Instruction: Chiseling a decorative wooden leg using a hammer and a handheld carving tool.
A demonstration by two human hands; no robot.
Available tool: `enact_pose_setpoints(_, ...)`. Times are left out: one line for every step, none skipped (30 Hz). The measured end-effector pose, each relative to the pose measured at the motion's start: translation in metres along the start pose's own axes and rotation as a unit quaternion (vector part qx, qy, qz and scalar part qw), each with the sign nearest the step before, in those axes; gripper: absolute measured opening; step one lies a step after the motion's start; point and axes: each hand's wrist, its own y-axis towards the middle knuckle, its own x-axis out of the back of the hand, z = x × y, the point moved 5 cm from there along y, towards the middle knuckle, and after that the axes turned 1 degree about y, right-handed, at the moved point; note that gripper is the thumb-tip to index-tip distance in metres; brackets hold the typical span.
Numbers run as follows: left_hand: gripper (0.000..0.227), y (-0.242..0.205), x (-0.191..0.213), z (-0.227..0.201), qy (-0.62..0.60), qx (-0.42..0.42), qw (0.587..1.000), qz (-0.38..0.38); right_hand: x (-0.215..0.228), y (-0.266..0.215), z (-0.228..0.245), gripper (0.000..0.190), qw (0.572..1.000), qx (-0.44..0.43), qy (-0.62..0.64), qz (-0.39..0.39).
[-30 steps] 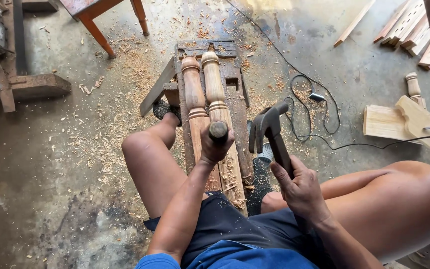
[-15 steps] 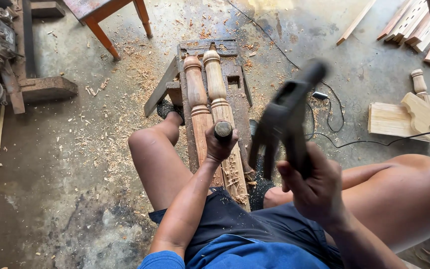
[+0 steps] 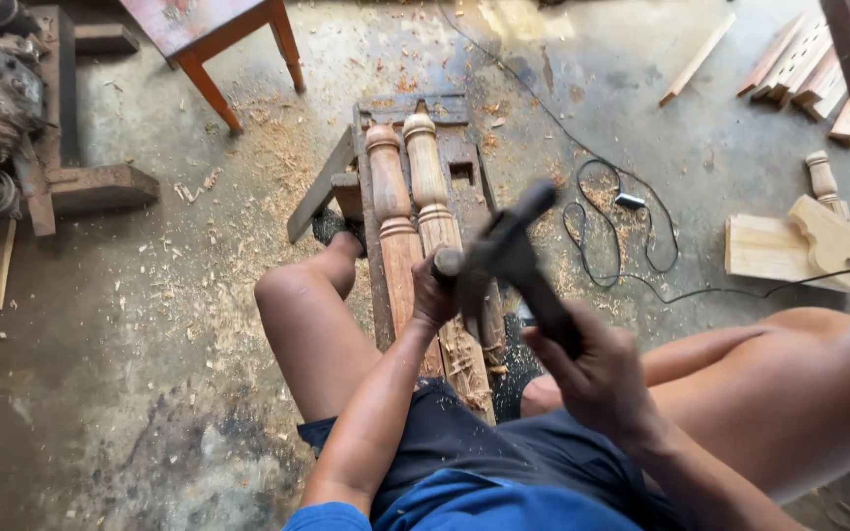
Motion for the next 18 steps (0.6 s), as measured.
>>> enact_pose_setpoints(0.021, -0.007, -0.001, -0.002, 0.000, 0.012, 1.000, 0.004, -0.008, -0.011, -0.017, 0.022, 1.000, -0.010, 0.001, 0.007)
enact_pose_setpoints(0.020, -0.015, -0.002, -0.002, -0.013, 0.060, 0.998, 0.014, -0.007, -0.023, -0.030, 0.021, 0.992, 0.011, 0.108, -0.065)
enact_pose_setpoints(0.021, -0.007, -0.003, 0.003, -0.025, 0.094, 0.995, 0.018, -0.008, -0.028, -0.046, 0.021, 0.966, 0.045, 0.213, -0.142)
enact_pose_setpoints(0.021, -0.007, -0.001, 0.002, -0.025, 0.091, 0.995, 0.016, -0.014, -0.021, -0.052, 0.021, 0.965, 0.048, 0.213, -0.143)
enact_pose_setpoints(0.020, -0.006, 0.001, -0.004, -0.029, 0.066, 0.997, 0.007, -0.028, -0.014, -0.060, 0.025, 0.996, -0.010, 0.059, -0.068)
enact_pose_setpoints(0.020, -0.006, 0.003, -0.010, -0.033, 0.041, 0.999, -0.003, -0.039, -0.008, -0.070, 0.029, 0.993, -0.069, -0.098, 0.009)
enact_pose_setpoints(0.020, -0.004, 0.005, -0.007, -0.031, 0.036, 0.999, -0.008, -0.039, -0.004, -0.074, 0.029, 0.993, -0.062, -0.098, 0.008)
enact_pose_setpoints(0.022, -0.002, 0.008, -0.006, -0.017, 0.007, 1.000, -0.009, -0.045, -0.001, -0.082, 0.032, 0.983, -0.085, -0.152, 0.062)
enact_pose_setpoints(0.024, 0.005, 0.010, -0.001, -0.005, -0.032, 0.999, -0.007, -0.053, 0.003, -0.091, 0.036, 0.967, -0.108, -0.205, 0.106)
enact_pose_setpoints(0.024, 0.015, 0.015, 0.017, -0.005, -0.046, 0.999, -0.007, -0.051, 0.003, -0.085, 0.036, 0.969, -0.102, -0.205, 0.094)
enact_pose_setpoints(0.019, 0.014, 0.019, 0.040, -0.125, 0.046, 0.989, -0.056, -0.042, -0.001, -0.082, 0.038, 0.972, -0.137, -0.166, 0.098)
enact_pose_setpoints(0.014, 0.012, 0.020, 0.065, -0.243, 0.134, 0.955, -0.105, -0.033, -0.004, -0.081, 0.042, 0.972, -0.171, -0.127, 0.101)
enact_pose_setpoints(0.014, -0.003, 0.020, 0.067, -0.243, 0.145, 0.954, -0.100, -0.031, -0.013, -0.082, 0.042, 0.970, -0.181, -0.125, 0.106)
enact_pose_setpoints(0.013, -0.021, 0.020, 0.076, -0.316, 0.211, 0.917, -0.123, -0.027, -0.022, -0.085, 0.041, 0.967, -0.207, -0.115, 0.089)
enact_pose_setpoints(0.012, -0.020, 0.018, 0.088, -0.388, 0.259, 0.872, -0.150, -0.022, -0.017, -0.090, 0.042, 0.968, -0.218, -0.108, 0.066)
enact_pose_setpoints(0.012, -0.017, 0.019, 0.074, -0.389, 0.254, 0.873, -0.151, -0.020, -0.012, -0.087, 0.042, 0.969, -0.213, -0.109, 0.064)
enact_pose_setpoints(0.012, -0.021, 0.019, 0.048, -0.323, 0.191, 0.920, -0.113, -0.016, -0.015, -0.080, 0.040, 0.981, -0.180, -0.062, 0.039)
enact_pose_setpoints(0.011, -0.026, 0.018, 0.022, -0.255, 0.127, 0.956, -0.072, -0.011, -0.018, -0.074, 0.037, 0.989, -0.147, -0.014, 0.015)
